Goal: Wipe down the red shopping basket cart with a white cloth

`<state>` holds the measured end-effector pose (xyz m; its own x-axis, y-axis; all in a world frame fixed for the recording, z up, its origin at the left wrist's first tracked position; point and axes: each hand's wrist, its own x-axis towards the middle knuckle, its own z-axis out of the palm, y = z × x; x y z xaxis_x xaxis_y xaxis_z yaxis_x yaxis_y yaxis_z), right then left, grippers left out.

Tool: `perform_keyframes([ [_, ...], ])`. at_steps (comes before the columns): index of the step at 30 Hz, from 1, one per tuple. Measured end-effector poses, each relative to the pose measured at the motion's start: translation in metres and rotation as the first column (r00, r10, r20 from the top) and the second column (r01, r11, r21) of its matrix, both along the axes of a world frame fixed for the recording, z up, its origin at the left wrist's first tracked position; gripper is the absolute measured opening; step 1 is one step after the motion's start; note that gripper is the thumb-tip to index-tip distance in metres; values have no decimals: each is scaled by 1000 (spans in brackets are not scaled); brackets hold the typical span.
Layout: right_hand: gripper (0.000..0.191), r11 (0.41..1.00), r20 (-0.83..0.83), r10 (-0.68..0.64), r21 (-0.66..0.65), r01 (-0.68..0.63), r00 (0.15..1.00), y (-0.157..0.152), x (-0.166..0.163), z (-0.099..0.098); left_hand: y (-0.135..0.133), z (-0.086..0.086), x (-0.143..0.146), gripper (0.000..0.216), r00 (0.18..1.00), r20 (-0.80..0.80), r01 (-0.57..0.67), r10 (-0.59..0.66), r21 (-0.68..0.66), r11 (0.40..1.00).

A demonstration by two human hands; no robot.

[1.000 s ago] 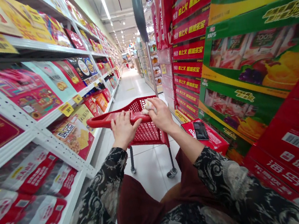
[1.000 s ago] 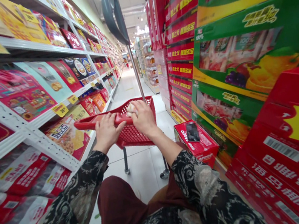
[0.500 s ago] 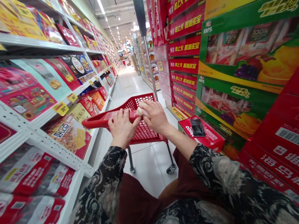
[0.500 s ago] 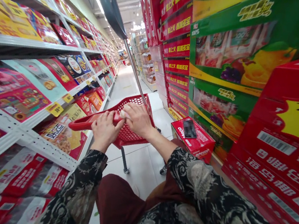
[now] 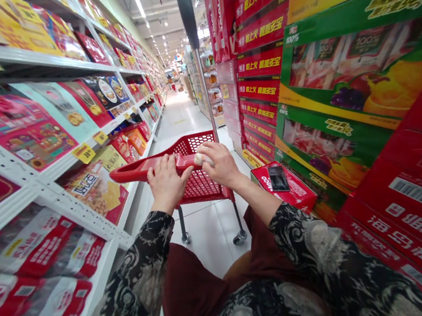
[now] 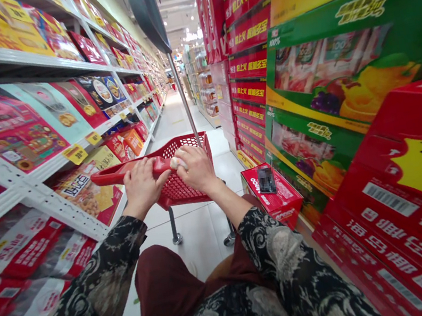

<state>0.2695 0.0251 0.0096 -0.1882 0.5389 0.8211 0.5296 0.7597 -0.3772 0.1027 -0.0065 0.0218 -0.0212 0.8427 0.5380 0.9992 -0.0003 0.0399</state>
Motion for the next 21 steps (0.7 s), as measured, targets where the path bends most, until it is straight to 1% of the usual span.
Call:
perform_keyframes([
  [2, 25, 998, -39, -32, -51, 30, 999, 12, 7, 3, -1, 0, 0, 63, 1000, 5, 1, -1, 2, 1000],
  [4, 20, 986, -97, -91, -150, 75, 991, 26, 13, 6, -1, -1, 1, 63, 1000, 12, -5, 5, 7, 1000],
  [7, 19, 937, -168, -197, -322, 135, 966, 41, 17, 9, -2, -2, 3, 64, 1000, 8, -17, 17, 17, 1000],
  [9, 20, 912, -186, -240, -379, 156, 953, 43, 16, 9, -2, -3, 4, 63, 1000, 0, -18, 18, 29, 999],
  [11, 19, 917, -167, -233, -365, 160, 958, 39, 14, 10, -2, -5, 3, 63, 1000, -1, -18, 18, 49, 999],
  [15, 19, 957, -54, -159, -256, 140, 986, 19, 4, 13, -3, -7, 1, 62, 1000, 8, -28, 27, 75, 997],
  [18, 21, 980, 51, -101, -165, 108, 994, -1, -10, 16, -3, -7, 1, 62, 999, 14, -31, 30, 67, 997],
  [21, 21, 995, 128, -47, -86, 58, 991, -17, -24, 14, -3, -6, 2, 60, 999, 13, -32, 31, 43, 999],
])
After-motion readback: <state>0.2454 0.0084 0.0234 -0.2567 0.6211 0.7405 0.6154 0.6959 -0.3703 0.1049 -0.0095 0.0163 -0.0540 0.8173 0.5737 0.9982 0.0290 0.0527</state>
